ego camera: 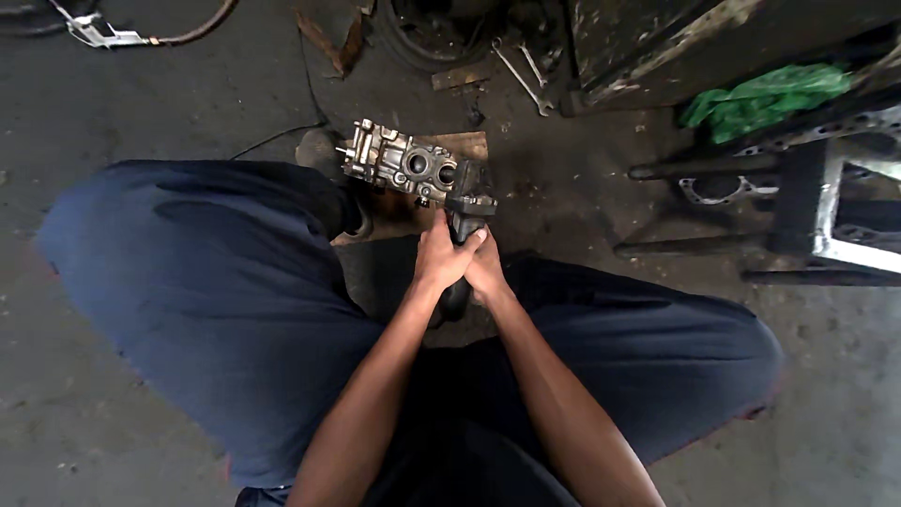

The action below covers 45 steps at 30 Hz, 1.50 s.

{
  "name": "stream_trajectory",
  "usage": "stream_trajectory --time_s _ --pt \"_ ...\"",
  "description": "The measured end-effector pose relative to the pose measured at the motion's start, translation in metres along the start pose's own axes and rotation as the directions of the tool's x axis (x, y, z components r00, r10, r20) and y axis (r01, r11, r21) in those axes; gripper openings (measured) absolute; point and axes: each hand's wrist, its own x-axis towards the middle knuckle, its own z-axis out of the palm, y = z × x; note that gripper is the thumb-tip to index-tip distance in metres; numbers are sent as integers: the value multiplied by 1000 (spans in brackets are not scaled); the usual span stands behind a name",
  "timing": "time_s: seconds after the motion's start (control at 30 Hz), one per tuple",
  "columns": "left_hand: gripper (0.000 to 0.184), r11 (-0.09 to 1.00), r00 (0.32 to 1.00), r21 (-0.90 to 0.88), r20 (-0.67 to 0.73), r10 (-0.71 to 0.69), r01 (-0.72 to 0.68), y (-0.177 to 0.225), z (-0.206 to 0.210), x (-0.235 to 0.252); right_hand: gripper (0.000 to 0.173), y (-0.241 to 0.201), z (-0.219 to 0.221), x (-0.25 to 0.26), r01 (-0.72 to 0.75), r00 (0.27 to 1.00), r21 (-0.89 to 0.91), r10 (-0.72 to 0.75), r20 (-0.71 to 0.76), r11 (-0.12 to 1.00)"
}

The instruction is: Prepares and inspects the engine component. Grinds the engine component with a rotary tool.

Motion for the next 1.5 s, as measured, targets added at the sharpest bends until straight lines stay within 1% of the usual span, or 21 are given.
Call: stream_trajectory --time_s 0.23,0.37,0.5,0.67,0.83,0.93,1.0,1.1,1.27,1.4,1.5 --pt "71 996 1000 86 16 -9 8 13 -3 -10 55 0 -7 -5 -9 1000 82 6 29 997" --pt "71 994 1000 106 12 -19 17 16 -2 -14 50 -3 -10 -9 -37 999 79 34 36 996" --pt "74 994 1000 105 1 -24 24 13 0 -12 50 -2 -10 -6 -40 998 63 37 42 997" --pt "72 999 1000 34 -19 -7 8 2 3 -1 49 -1 -6 1 -40 999 -19 41 37 999" --pt "69 1000 1000 -25 -4 -9 9 -6 3 7 53 4 -2 9 -18 999 -77 21 32 997" --pt "70 999 1000 -47 9 -22 22 -9 2 9 52 8 0 11 8 999 -107 -5 33 994" --pt "73 997 999 -66 16 -38 39 -10 2 9 54 8 1 11 13 999 -115 -10 32 993" --pt "71 995 999 -98 11 -35 36 -12 3 10 55 6 2 11 17 999 -130 -13 30 991" --pt "70 998 999 -53 8 -39 39 -10 2 8 54 9 3 9 30 999 -110 -27 28 993" --pt "71 999 999 21 9 -50 49 -6 1 5 53 17 2 12 54 996 -29 -52 69 998" --pt "74 997 998 38 -4 -63 63 -2 -1 4 50 16 3 12 72 994 21 -73 84 997"
